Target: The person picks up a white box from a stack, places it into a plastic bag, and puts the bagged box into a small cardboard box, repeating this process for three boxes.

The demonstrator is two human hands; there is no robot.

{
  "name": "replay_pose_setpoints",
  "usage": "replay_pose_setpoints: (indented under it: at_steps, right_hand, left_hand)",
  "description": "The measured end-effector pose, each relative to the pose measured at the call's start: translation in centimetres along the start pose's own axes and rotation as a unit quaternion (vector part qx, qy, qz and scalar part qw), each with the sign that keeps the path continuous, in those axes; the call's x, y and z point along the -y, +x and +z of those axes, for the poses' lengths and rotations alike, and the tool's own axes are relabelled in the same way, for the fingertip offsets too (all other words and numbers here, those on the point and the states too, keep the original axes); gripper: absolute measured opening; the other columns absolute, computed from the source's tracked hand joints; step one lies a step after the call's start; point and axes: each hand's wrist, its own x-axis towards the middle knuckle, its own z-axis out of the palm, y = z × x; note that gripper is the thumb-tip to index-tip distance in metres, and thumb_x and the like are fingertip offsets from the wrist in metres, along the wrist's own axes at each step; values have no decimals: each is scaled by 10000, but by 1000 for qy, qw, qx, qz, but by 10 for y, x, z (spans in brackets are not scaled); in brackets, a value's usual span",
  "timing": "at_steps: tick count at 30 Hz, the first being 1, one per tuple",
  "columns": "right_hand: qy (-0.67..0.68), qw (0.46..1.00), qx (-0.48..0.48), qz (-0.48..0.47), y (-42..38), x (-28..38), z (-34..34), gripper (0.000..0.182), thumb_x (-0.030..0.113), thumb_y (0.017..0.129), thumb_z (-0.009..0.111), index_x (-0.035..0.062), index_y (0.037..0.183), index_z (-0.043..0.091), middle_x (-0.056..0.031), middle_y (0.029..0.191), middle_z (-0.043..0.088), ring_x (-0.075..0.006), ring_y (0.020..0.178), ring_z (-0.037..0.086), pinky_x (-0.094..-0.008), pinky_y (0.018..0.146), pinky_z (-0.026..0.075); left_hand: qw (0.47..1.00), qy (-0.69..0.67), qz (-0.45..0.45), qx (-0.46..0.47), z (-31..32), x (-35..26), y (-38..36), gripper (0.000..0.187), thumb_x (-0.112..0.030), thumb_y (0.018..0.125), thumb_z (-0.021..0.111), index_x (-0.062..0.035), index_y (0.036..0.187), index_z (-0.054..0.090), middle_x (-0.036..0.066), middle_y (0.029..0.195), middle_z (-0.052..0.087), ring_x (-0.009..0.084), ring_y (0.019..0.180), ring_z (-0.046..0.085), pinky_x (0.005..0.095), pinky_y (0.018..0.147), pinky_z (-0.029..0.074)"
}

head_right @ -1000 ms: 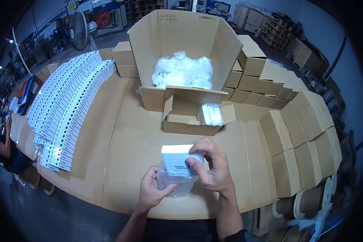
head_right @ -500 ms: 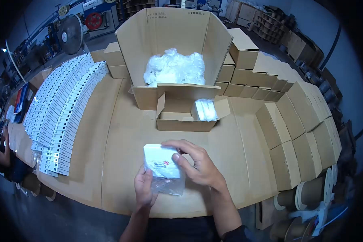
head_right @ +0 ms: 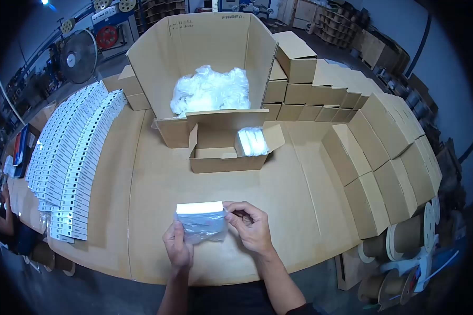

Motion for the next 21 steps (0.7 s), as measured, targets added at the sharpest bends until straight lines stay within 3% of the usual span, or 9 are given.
replay_pose_setpoints:
  at_steps: [5,9,10,12,14,18,21]
  right_hand:
    - [41,997,44,-49,4,0,4,88,-11,1003,638,-31,1088,644,-219,1215,705,-221,1133,670,-348,1031,522]
    - [181,982,39,-38,3,-3,16,411,44,956,731,4,1305,518,-227,1377,622,-235,1240,622,-348,1058,502]
    - [172,983,59,-27,2,-4,18,586,49,928,769,17,1407,434,-195,1393,603,-213,1252,602,-337,1058,496]
    - [102,994,34,20,-4,-7,23,580,29,933,759,5,1417,441,-167,1343,623,-192,1225,607,-322,1048,495]
    - [34,997,6,65,-13,-16,25,548,-3,941,740,-18,1417,469,-117,1273,641,-154,1185,605,-303,1031,499]
    - [36,999,-14,22,-18,-26,24,426,-20,948,723,-38,1340,559,-107,1251,659,-142,1145,620,-290,1009,510]
    - [-21,998,46,43,-17,-22,14,383,-38,948,711,-38,1311,591,-113,1203,682,-143,1142,624,-292,1007,511]
  left_hand:
    - [993,98,60,7,12,-15,3,453,-205,1128,418,123,1416,539,174,1315,674,222,1234,613,351,1107,440]
    - [998,8,30,-53,13,-4,1,477,-228,1131,426,115,1455,499,195,1359,632,231,1283,572,352,1133,406]
    - [998,-20,29,-51,12,-1,1,490,-232,1132,424,118,1473,461,201,1417,574,242,1316,544,371,1149,399]
    - [996,-78,26,-42,14,6,2,525,-240,1132,420,125,1508,385,213,1534,459,263,1383,488,409,1181,385]
    - [996,-70,27,-52,21,6,4,502,-208,1125,443,95,1522,391,199,1473,498,239,1330,518,373,1153,390]
    - [995,70,72,-11,39,-10,1,449,-127,1098,494,60,1500,420,131,1387,539,212,1273,546,352,1118,416]
    - [999,31,-23,18,31,-12,0,332,-81,1080,513,58,1381,536,107,1296,585,198,1248,558,337,1097,434]
